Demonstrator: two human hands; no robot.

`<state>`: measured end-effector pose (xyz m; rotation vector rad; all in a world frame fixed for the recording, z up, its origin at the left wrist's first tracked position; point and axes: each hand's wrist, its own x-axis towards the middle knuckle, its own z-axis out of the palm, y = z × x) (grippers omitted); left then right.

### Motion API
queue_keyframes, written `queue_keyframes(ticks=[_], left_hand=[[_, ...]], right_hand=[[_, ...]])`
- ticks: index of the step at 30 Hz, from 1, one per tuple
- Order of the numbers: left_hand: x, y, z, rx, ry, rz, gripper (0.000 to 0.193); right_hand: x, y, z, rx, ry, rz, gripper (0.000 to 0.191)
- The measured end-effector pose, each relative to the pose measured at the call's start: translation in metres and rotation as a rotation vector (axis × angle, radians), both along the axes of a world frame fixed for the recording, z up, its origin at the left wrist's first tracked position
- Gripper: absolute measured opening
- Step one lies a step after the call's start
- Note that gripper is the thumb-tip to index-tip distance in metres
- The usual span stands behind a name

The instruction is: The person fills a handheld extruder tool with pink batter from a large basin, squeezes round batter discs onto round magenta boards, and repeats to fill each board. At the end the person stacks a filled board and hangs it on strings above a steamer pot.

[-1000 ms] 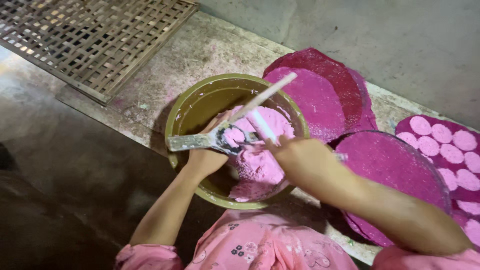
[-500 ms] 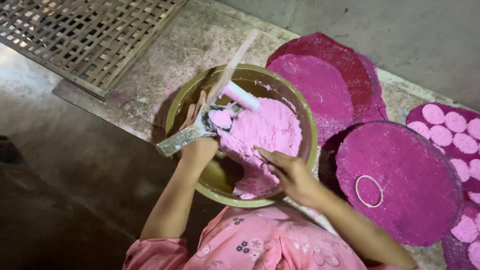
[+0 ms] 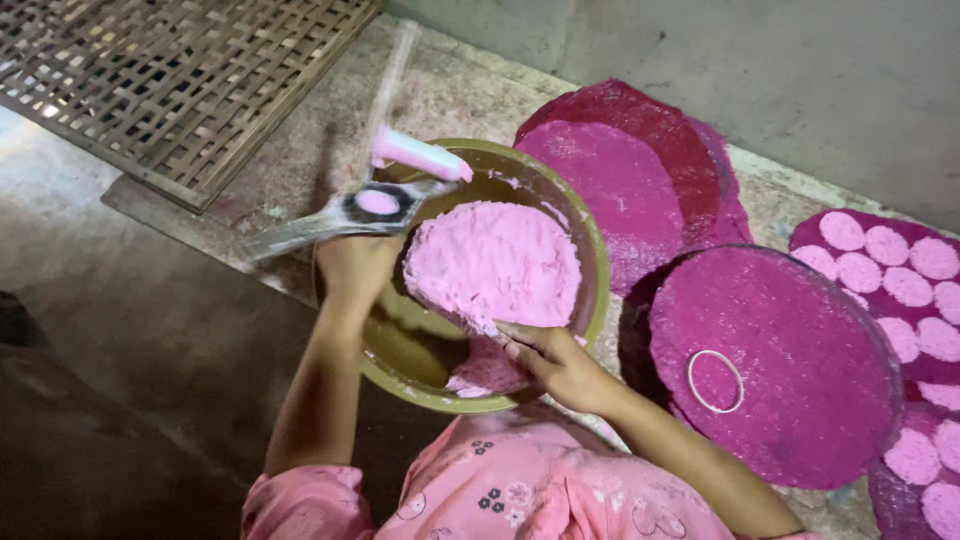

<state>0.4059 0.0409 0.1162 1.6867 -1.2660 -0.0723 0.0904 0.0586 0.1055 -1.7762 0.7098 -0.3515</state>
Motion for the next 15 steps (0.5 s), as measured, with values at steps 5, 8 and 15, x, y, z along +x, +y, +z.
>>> queue_keyframes(ticks=[5, 8, 15], left_hand=[[-0.054, 0.016, -0.014, 0.034, 1.105, -0.218, 0.024], [-0.146, 0.043, -0.013, 0.199, 1.398, -0.768, 0.027], [-0.291, 0.057, 0.015, 0.264, 0.839, -1.187, 0.033]], right_hand=[[-0.026, -0.03, 0.03, -0.191, -0.003, 0.154, 0.06], [-0.063, -0.042, 0.052, -0.17, -0.511, -0.057, 0.089], [-0.182, -0.024, 0.086, 0.172, -0.992, -0.261, 0.083]])
